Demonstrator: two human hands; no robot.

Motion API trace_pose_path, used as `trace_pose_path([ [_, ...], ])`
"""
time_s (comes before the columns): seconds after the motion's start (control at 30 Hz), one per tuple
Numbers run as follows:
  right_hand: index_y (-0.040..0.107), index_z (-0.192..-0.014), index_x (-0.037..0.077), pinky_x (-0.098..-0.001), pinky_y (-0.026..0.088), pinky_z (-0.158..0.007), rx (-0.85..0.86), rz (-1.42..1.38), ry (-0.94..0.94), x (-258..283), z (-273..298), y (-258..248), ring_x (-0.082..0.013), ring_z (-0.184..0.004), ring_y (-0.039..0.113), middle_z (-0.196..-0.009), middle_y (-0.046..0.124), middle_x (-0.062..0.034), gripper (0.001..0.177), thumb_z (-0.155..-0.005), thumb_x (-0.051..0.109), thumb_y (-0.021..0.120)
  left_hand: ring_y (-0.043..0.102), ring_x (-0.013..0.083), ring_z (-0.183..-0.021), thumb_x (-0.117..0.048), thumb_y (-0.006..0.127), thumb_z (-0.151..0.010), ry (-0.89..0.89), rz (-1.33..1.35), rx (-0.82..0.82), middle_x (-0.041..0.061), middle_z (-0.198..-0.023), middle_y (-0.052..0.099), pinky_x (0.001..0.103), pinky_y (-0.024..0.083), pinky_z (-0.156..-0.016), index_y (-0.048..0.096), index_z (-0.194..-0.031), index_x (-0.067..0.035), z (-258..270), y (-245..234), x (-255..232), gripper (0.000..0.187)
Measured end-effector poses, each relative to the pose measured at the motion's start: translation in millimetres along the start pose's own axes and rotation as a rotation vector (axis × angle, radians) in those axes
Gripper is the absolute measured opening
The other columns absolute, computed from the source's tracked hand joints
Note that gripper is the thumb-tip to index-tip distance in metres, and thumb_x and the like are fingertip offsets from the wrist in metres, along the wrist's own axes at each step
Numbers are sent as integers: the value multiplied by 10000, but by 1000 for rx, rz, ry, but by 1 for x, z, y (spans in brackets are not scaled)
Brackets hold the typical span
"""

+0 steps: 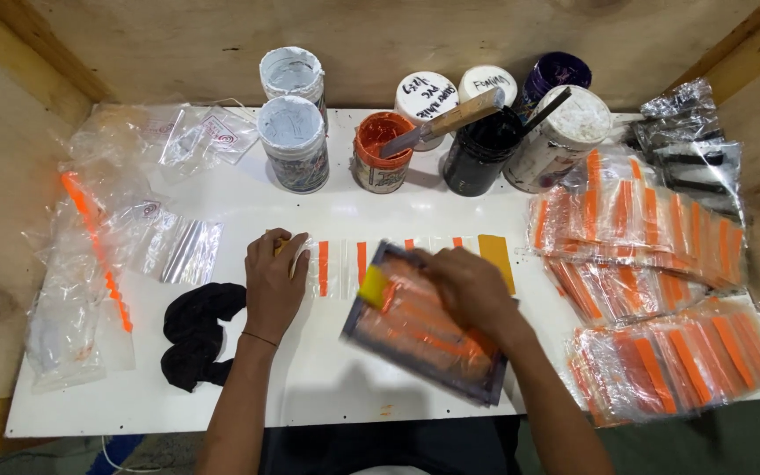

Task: The person uses a squeegee to spread orange ink across a screen printing frame and presses it onto clear plastic bags to create orange stripes. They repeat this process for multiple bags, placing the finished items into a pile on the right side of the table.

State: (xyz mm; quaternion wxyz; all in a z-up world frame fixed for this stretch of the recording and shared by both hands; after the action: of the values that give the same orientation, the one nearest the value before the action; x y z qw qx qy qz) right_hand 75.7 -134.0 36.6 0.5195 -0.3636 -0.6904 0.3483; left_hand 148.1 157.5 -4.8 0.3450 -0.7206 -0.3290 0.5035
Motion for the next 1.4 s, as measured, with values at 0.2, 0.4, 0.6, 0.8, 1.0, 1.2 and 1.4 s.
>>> trace_pose_path([
  [0.2,691,-1284,258,-389,522,-663,102,-26,-477,35,7,35,-255,-759,619,-807,654,-28,330,-1001,199,532,532,301,-1251,-216,641,-1028,6,13,-5,91,-1218,583,429,469,-1035,741,-1237,-124,-1,1,1,249],
  [0.4,714,-1249,229,-332,490,-642,120,28,-619,52,16,50,-201,-733,589,-798,631,-19,275,-988,217,625,533,295,-1262,-216,634,-1031,-10,21,7,97,-1225,581,415,464,-1041,737,-1247,-125,-1,-1,0,256],
  [0.6,762,-1132,204,-331,480,-617,140,14,-546,51,17,53,-207,-699,579,-807,654,-39,190,-990,262,650,525,309,-1281,-219,613,-1043,-23,39,27,114,-1237,582,430,457,-1062,727,-1263,-115,-2,-4,-3,269],
  [0.8,696,-1285,272,-349,505,-617,87,-2,-369,17,18,62,-209,-744,611,-903,662,-28,335,-966,362,653,533,317,-1288,-227,611,-1045,-22,20,19,131,-1246,590,432,463,-1076,720,-1272,-130,-1,-1,0,271],
  [1.0,728,-1222,230,-277,551,-644,5,334,36,-64,-6,14,-177,-888,690,-1029,697,-23,269,-976,202,624,524,312,-1292,-221,599,-1051,-13,22,31,116,-1240,588,427,461,-1064,720,-1264,-125,0,-5,-3,263],
  [1.2,656,-1382,191,-304,599,-682,46,128,371,-81,-1,3,-230,-1035,674,-1161,639,-110,360,-1026,236,619,518,310,-1290,-212,606,-1046,-32,47,32,93,-1223,586,439,450,-1068,723,-1232,-138,0,0,1,231],
  [1.4,734,-1149,84,-368,619,-750,-18,40,371,-65,-3,-3,-304,-1040,677,-1073,650,-148,177,-990,112,661,532,297,-1279,-194,605,-1052,-33,58,29,94,-1192,603,421,458,-1055,729,-1151,-124,-1,-2,-1,174],
])
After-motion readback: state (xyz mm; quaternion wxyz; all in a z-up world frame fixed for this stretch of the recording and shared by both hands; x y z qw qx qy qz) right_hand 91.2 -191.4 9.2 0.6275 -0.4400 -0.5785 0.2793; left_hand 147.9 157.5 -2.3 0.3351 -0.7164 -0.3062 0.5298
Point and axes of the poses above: each hand's wrist, its own z-axis away from the middle knuckle, its own y-axis out of the palm, x = y × z, the point moved 2 cm from there along -z, towards the middle knuckle
